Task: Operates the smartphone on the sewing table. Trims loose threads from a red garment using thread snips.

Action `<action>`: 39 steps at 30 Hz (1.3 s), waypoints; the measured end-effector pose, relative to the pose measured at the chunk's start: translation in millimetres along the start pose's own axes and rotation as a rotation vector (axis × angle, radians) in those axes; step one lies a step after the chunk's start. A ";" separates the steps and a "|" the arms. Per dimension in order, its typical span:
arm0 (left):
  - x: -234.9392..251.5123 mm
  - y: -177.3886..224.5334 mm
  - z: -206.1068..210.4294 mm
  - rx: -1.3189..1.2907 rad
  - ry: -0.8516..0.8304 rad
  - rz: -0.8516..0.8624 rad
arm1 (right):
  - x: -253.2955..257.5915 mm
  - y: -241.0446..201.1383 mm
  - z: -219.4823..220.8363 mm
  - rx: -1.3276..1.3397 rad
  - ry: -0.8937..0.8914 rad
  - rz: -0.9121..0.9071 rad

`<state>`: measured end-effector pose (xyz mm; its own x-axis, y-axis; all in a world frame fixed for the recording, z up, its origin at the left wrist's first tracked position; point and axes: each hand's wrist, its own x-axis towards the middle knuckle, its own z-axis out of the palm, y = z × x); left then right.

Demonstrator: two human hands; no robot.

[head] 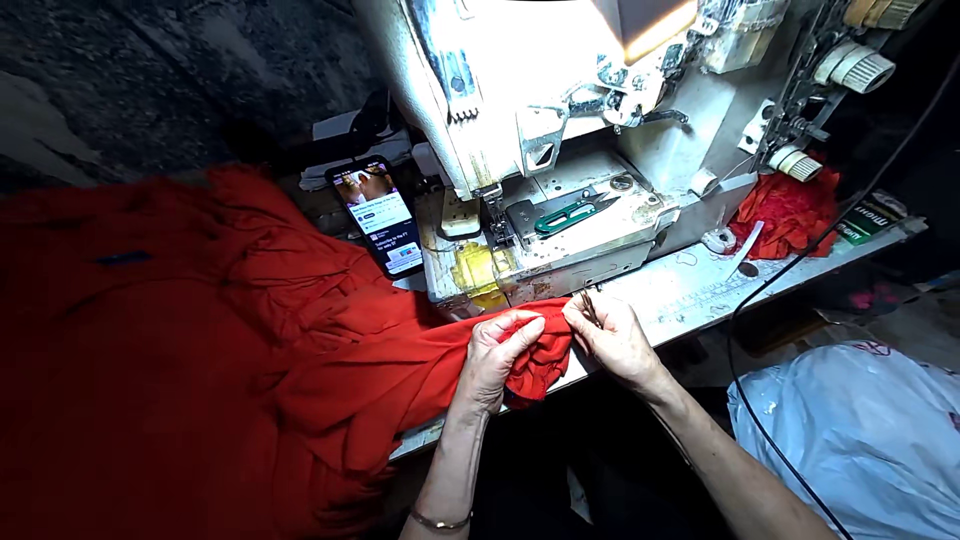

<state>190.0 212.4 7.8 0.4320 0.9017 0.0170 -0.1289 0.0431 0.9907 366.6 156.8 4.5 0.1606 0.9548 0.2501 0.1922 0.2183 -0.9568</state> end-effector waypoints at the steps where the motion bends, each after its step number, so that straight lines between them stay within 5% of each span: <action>1: 0.6 2.7 -1.3 0.006 -0.023 -0.019 | 0.6 -0.1 -0.1 0.014 -0.010 0.013; 5: 2.2 8.5 3.6 0.032 -0.018 -0.117 | -3.2 3.5 -4.2 0.043 0.027 0.054; 10: 2.3 8.0 4.6 0.023 0.024 -0.098 | 4.0 9.5 -22.9 -0.216 0.443 0.000; 17: 1.9 5.8 4.7 -0.009 -0.001 -0.092 | -9.4 -3.4 -2.4 -0.093 0.121 -0.077; 24: 1.7 2.8 5.6 0.071 -0.006 -0.064 | -4.1 8.9 -3.2 -0.026 0.079 -0.023; 29: 2.2 1.6 6.9 0.037 0.052 -0.042 | -9.2 -2.1 -13.5 -0.279 0.204 0.067; 34: 2.0 1.6 8.3 0.021 0.038 -0.035 | -23.0 -13.9 -0.3 0.108 0.058 0.125; 39: 2.4 0.1 7.2 -0.006 0.021 -0.033 | -21.2 -8.0 7.1 0.115 0.063 0.128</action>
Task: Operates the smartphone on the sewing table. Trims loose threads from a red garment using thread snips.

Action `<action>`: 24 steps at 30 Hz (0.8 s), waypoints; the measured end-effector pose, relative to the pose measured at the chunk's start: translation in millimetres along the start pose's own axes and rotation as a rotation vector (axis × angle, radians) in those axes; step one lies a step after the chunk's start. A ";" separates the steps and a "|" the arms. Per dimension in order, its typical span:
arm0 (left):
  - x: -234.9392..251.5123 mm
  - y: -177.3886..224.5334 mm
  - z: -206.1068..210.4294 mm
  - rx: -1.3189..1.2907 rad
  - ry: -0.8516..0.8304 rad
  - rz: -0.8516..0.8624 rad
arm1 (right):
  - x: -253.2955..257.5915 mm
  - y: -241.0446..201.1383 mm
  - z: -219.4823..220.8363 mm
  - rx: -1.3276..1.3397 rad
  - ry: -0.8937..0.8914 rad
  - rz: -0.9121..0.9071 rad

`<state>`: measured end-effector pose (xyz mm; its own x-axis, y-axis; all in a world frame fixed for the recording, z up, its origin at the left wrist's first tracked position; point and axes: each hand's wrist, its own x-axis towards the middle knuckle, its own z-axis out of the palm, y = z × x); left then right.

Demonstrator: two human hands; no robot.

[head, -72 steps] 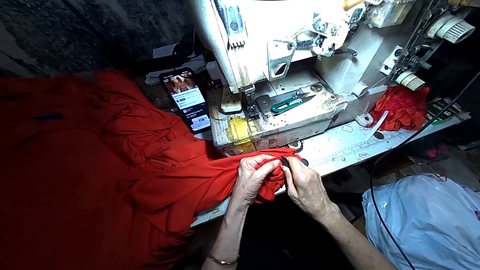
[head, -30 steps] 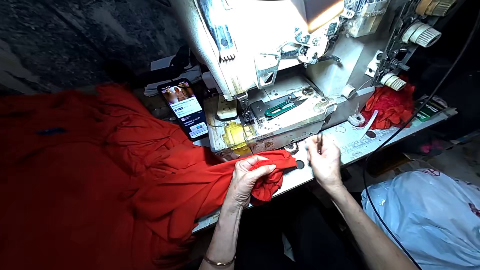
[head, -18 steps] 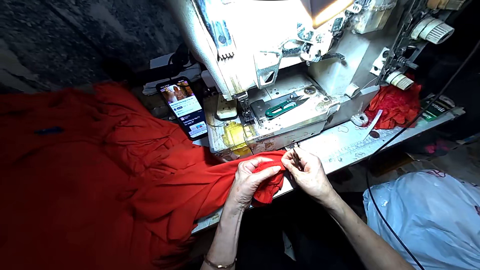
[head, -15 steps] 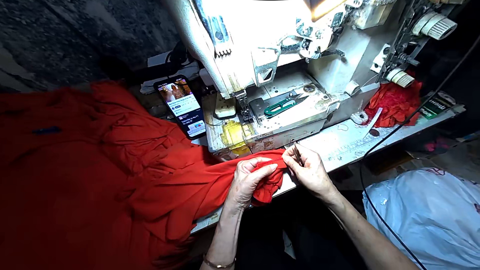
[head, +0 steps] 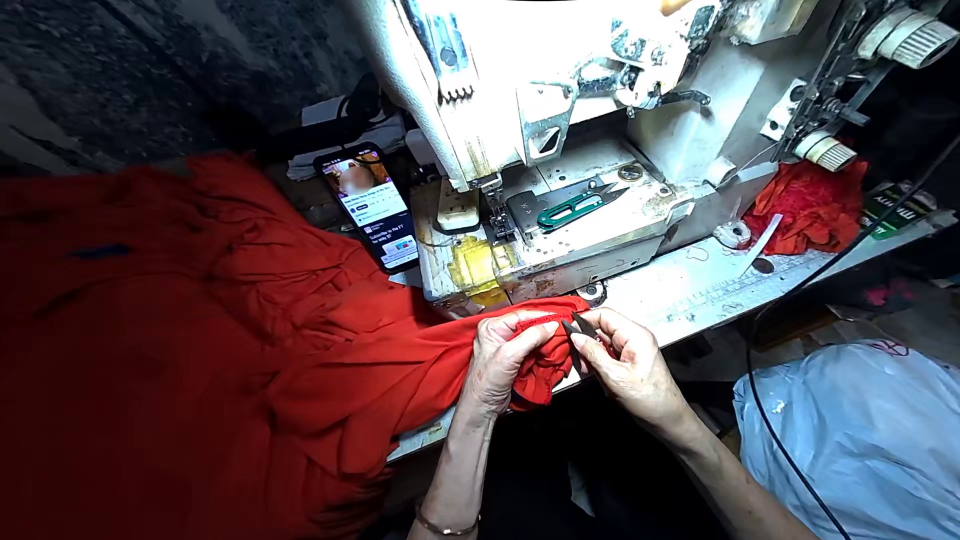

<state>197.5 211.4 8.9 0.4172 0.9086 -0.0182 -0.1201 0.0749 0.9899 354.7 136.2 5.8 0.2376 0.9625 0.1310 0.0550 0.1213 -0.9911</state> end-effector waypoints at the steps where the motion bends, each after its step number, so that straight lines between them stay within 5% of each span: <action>1: 0.2 -0.8 -0.6 0.005 0.000 0.000 | 0.4 0.8 -0.1 -0.001 -0.001 0.000; 24: -1.2 0.4 -0.1 0.039 -0.007 0.026 | 0.9 1.7 2.9 0.099 0.008 0.079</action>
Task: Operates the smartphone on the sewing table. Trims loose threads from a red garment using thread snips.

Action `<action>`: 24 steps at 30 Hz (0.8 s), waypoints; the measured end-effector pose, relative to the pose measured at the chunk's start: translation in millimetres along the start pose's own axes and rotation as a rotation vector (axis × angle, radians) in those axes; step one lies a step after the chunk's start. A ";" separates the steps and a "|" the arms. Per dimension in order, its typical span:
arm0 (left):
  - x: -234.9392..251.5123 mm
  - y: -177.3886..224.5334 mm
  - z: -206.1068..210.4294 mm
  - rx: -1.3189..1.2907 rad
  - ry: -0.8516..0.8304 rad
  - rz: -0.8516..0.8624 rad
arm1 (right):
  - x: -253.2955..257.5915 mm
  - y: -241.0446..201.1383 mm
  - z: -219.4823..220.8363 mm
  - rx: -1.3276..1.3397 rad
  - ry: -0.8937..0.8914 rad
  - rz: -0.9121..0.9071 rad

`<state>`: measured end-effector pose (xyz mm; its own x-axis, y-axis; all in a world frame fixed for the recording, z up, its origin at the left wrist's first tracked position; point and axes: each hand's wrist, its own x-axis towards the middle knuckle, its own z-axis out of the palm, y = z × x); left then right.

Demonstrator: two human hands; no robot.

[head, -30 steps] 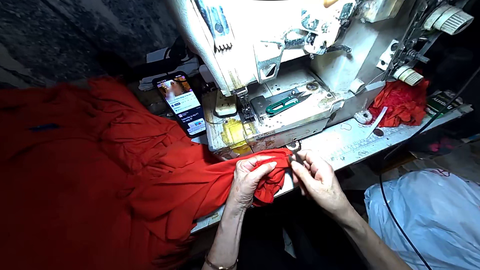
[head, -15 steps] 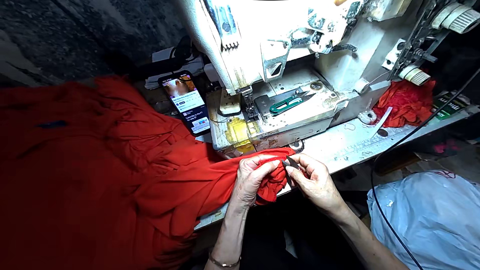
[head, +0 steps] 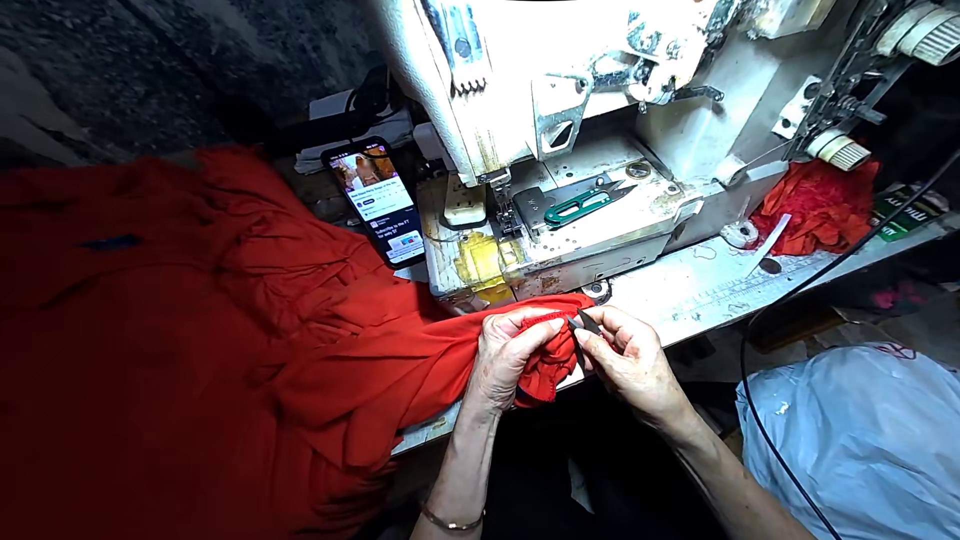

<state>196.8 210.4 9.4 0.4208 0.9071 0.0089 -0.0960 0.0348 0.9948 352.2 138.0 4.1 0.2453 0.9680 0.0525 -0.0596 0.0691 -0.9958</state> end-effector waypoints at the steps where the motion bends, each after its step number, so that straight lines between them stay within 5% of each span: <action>1: 0.0 -0.1 0.2 0.004 -0.001 0.001 | -0.1 0.5 -0.3 -0.001 -0.002 -0.006; 24: -1.6 -0.7 -0.8 0.018 0.001 0.013 | 0.4 8.8 6.0 0.033 0.012 -0.070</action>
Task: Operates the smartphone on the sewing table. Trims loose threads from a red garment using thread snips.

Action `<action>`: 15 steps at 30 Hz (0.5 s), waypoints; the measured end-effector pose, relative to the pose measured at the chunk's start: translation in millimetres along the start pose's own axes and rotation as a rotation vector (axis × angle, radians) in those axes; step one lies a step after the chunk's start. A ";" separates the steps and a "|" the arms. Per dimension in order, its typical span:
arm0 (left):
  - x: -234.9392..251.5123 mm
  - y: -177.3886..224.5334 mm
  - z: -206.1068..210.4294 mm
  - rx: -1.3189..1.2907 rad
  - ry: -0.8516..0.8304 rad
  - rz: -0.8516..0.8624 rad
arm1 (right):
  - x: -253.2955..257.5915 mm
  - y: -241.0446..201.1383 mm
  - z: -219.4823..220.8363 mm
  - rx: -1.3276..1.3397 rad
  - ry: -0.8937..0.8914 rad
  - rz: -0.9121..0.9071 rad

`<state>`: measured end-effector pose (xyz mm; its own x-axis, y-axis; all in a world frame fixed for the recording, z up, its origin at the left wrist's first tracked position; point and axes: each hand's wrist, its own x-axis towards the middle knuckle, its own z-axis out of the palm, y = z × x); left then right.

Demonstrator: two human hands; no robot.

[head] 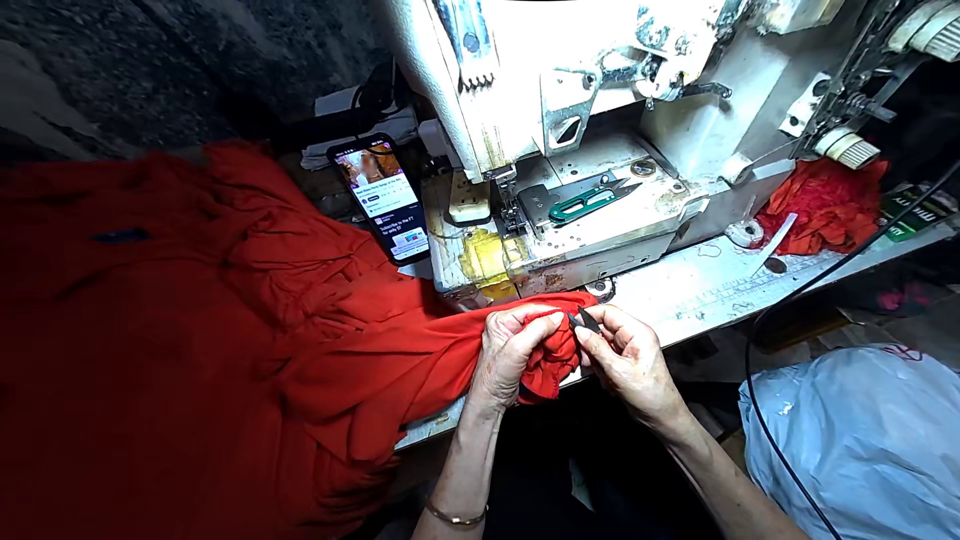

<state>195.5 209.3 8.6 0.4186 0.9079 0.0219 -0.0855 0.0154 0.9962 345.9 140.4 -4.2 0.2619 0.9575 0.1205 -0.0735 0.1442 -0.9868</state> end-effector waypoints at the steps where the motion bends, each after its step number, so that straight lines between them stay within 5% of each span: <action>1: -0.2 -0.6 -0.3 -0.004 -0.002 -0.002 | 0.0 0.4 -0.9 0.005 -0.006 -0.004; 10: -1.7 1.7 -1.3 -0.035 -0.017 -0.007 | 4.2 -0.8 -3.0 -0.120 0.012 -0.129; 15: -0.8 -3.4 -4.8 0.008 -0.040 0.070 | 6.8 -9.6 -7.1 -0.013 -0.055 0.052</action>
<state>191.1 210.4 4.7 0.4474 0.8893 0.0946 -0.1088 -0.0508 0.9928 355.3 143.7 5.4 0.2046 0.9760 0.0747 -0.0731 0.0913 -0.9931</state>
